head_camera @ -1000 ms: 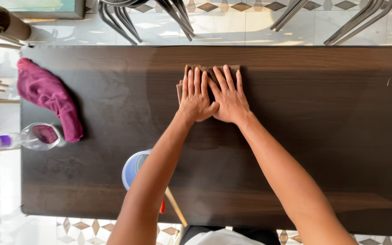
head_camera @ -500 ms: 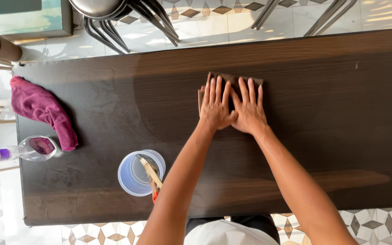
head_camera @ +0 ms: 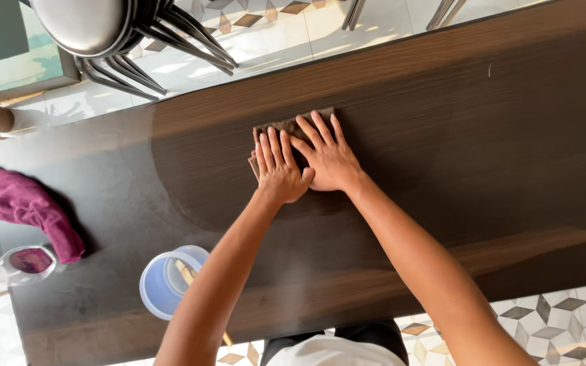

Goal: The person applies a liquid to a dark wooden table using a brush, rubs the surface with a small brown pad using both hands, sprays liquid from a bottle onto the wood, and wipes the table with a purple cloth.

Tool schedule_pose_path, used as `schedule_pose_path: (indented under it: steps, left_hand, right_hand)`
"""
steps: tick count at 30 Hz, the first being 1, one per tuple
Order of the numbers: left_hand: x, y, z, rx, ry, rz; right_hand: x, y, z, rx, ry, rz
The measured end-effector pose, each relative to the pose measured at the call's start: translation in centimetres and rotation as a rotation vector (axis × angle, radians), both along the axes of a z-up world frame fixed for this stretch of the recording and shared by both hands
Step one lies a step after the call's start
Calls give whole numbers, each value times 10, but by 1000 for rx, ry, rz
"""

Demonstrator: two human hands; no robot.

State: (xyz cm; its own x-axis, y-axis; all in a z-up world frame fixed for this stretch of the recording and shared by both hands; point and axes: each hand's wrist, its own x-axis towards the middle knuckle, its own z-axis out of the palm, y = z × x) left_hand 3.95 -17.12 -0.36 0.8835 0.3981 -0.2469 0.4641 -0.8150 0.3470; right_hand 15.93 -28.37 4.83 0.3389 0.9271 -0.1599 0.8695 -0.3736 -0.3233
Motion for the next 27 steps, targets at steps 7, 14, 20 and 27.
schedule_pose_path:
  steps: [7, 14, 20, 27]
  left_hand:
    - [134, 5, 18, 55, 69, -31]
    - [233, -61, 35, 160, 129, -182]
    - [209, -106, 25, 166, -69, -225]
    - [93, -127, 19, 140, -207, -294]
  right_hand:
    - [120, 9, -16, -119, -1, -53]
    - [204, -69, -23, -115, 6, -218]
    - [174, -126, -33, -106, -54, -309]
    - [50, -155, -33, -145, -191, -304]
